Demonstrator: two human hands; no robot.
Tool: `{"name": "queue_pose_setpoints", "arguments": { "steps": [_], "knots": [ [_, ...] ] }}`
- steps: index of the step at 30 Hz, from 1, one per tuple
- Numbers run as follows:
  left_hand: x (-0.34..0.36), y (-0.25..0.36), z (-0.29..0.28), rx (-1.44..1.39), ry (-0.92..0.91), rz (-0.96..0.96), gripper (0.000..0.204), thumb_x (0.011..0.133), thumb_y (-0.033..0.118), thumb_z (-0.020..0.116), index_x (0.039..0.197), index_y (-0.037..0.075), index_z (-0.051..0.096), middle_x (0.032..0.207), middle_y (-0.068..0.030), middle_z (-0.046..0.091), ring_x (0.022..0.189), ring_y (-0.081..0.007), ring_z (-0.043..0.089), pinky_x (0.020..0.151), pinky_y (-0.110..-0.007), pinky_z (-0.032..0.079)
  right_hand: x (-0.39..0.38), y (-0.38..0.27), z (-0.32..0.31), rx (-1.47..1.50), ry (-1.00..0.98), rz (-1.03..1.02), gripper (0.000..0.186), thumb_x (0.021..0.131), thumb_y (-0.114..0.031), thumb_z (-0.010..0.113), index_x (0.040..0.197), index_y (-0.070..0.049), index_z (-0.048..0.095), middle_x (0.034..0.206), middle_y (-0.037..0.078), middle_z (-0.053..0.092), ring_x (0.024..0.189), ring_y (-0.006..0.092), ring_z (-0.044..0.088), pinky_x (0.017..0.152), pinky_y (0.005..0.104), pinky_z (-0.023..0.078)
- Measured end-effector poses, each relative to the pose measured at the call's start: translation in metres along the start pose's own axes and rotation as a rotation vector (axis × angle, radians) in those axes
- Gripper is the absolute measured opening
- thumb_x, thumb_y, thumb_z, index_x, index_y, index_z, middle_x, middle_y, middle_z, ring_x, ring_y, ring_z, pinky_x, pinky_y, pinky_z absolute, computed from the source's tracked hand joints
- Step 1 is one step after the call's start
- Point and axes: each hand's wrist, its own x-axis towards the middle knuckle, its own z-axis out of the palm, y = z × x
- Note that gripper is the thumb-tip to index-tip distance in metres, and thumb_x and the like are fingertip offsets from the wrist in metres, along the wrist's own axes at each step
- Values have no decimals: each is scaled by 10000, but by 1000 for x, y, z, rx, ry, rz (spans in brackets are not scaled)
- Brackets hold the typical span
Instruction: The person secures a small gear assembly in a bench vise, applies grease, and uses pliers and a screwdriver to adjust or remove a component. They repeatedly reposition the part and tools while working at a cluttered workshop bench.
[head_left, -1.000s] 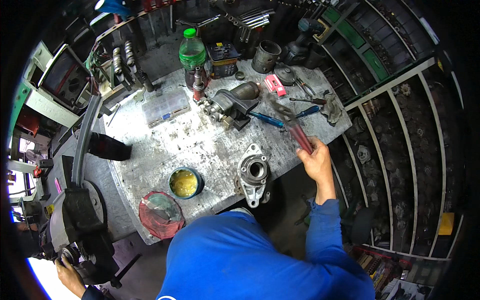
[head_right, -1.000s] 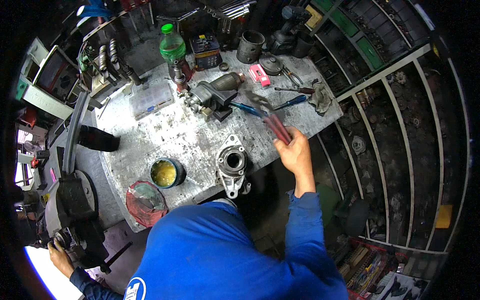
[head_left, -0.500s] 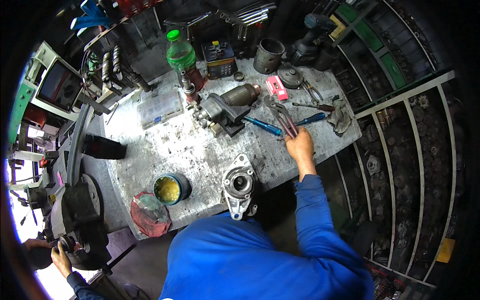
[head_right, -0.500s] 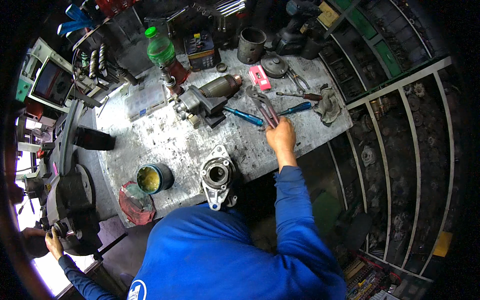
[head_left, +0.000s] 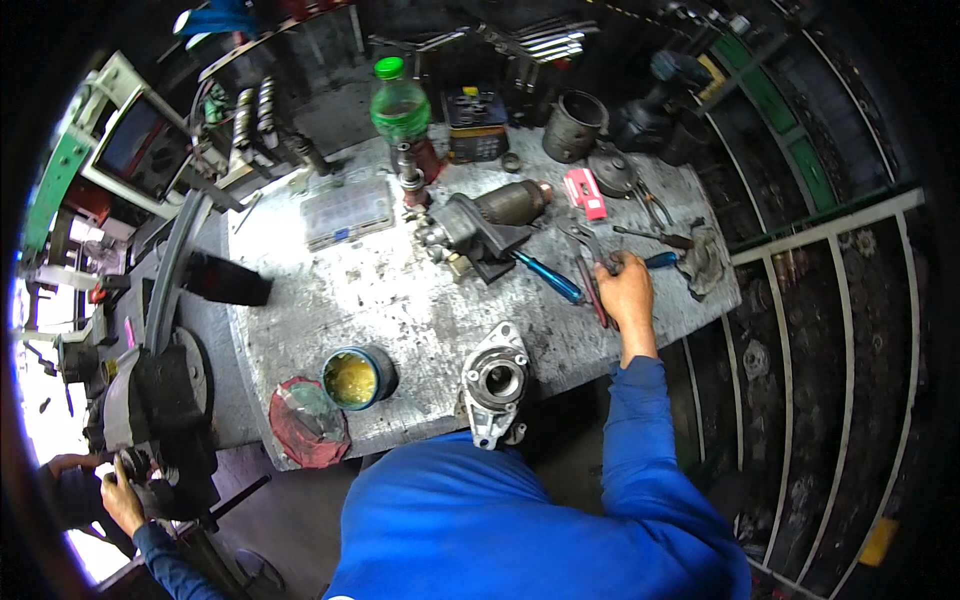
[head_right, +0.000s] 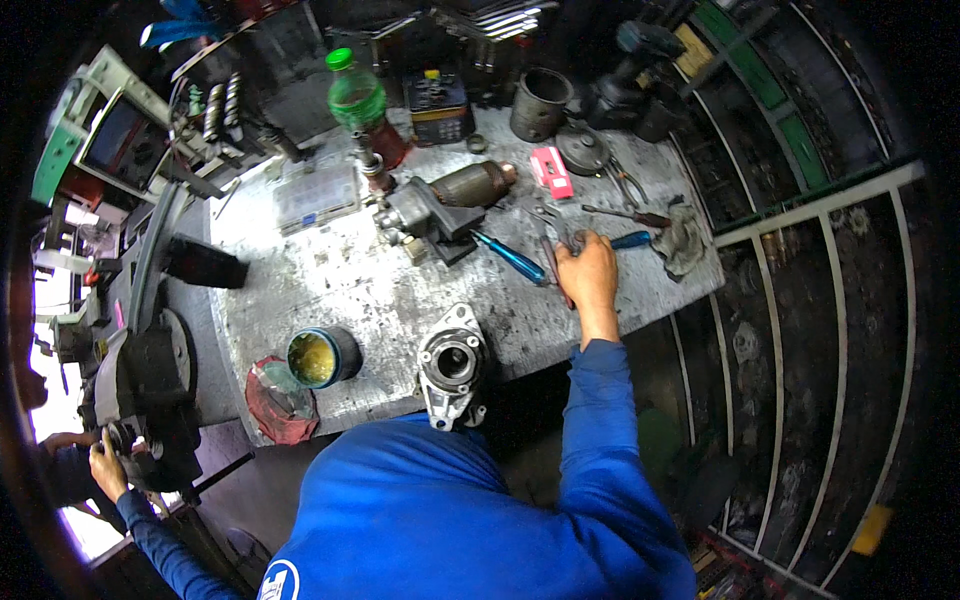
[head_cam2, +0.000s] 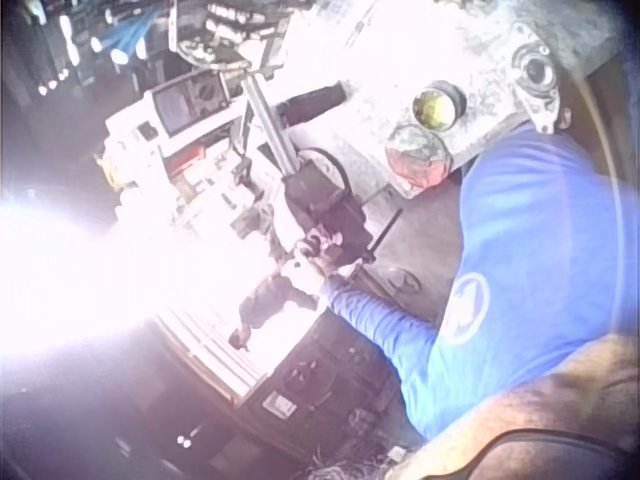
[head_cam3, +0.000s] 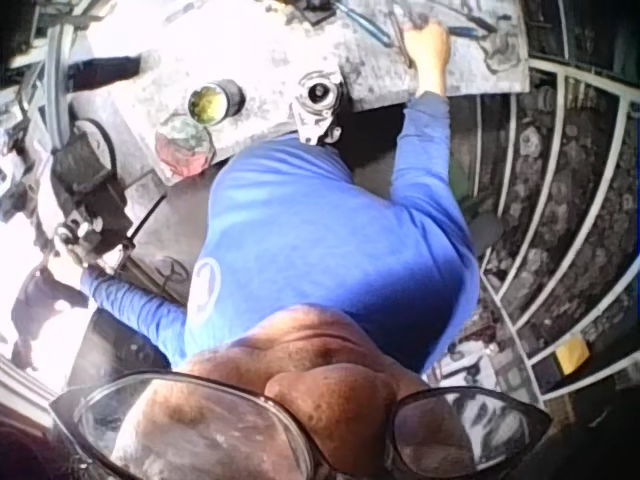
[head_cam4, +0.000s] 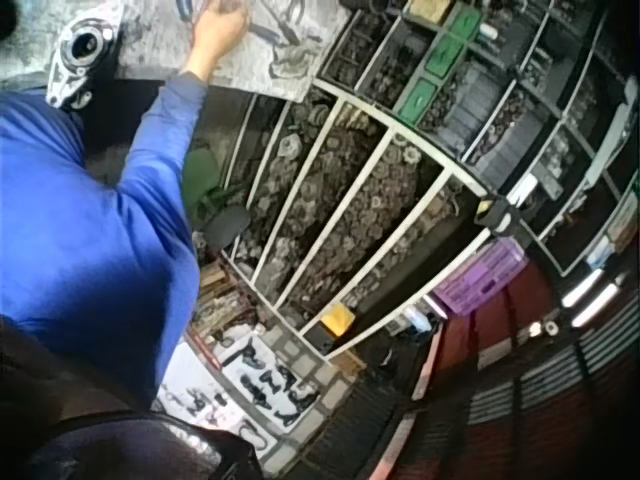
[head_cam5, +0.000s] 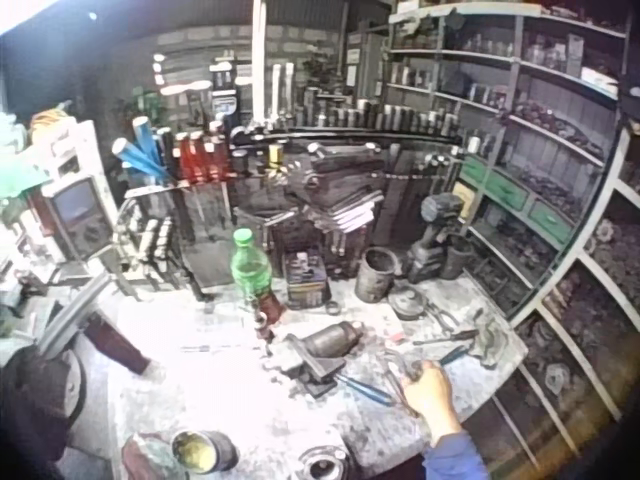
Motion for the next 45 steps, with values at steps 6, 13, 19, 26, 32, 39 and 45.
{"name": "queue_pose_setpoints", "arguments": {
  "steps": [6, 13, 19, 26, 32, 39, 45],
  "knots": [
    [-18, 2, 13, -480, 36, -28, 597, 1052, 476, 643, 1303, -63, 684, 1207, -245, 744, 1112, -337, 707, 992, -428, 521, -2, -13, 5, 68, -34, -85, 433, 895, -307, 790, 1158, 33, 733, 1155, 261, 709, 1086, 436, 689, 964, 488, 542],
    [-15, -9, 25, -301, 95, -77, 600, 1040, 493, 648, 1216, -77, 704, 1131, -253, 753, 1033, -353, 729, 941, -428, 535, -4, -17, 13, 13, -67, -82, 447, 892, -311, 785, 1166, 39, 738, 1159, 268, 722, 1088, 431, 700, 962, 475, 547],
    [-15, -17, 38, -626, 81, -31, 557, 1054, 442, 675, 1304, -56, 693, 1188, -186, 756, 1064, -247, 701, 987, -370, 527, -1, -3, 11, -38, -48, -62, 438, 897, -313, 770, 1155, 39, 744, 1139, 273, 742, 1079, 429, 715, 953, 475, 555],
    [-4, -31, 45, -422, -6, -139, 632, 1017, 548, 683, 1201, -54, 734, 1102, -172, 775, 996, -266, 711, 932, -387, 535, 56, 60, -8, -286, 42, 80, 327, 912, -254, 718, 1113, 3, 738, 1147, 285, 738, 1084, 472, 708, 945, 542, 561],
    [-24, 3, 33, -378, 163, -254, 734, 946, 683, 690, 1214, 2, 741, 1163, -171, 774, 1086, -341, 714, 985, -439, 510, 128, 77, -4, -362, 104, -93, 283, 930, -231, 680, 1073, 1, 756, 1099, 277, 751, 1037, 478, 719, 907, 571, 572],
    [-126, 58, 8, -388, 379, -157, 548, 901, 421, 831, 1220, -13, 732, 1219, -225, 686, 1133, -380, 669, 1001, -457, 525, 202, 133, 36, -550, -29, -79, 307, 967, -220, 639, 1156, -1, 741, 1146, 249, 763, 1009, 430, 760, 835, 524, 616],
    [-211, 88, 15, -527, 406, -294, 317, 865, 204, 818, 1113, 29, 724, 1027, -125, 639, 884, -267, 648, 817, -399, 544, 293, 177, 61, -565, -212, -181, 499, 772, -187, 629, 1105, 181, 683, 1149, 418, 689, 1115, 563, 681, 950, 569, 528]
  ]
}}
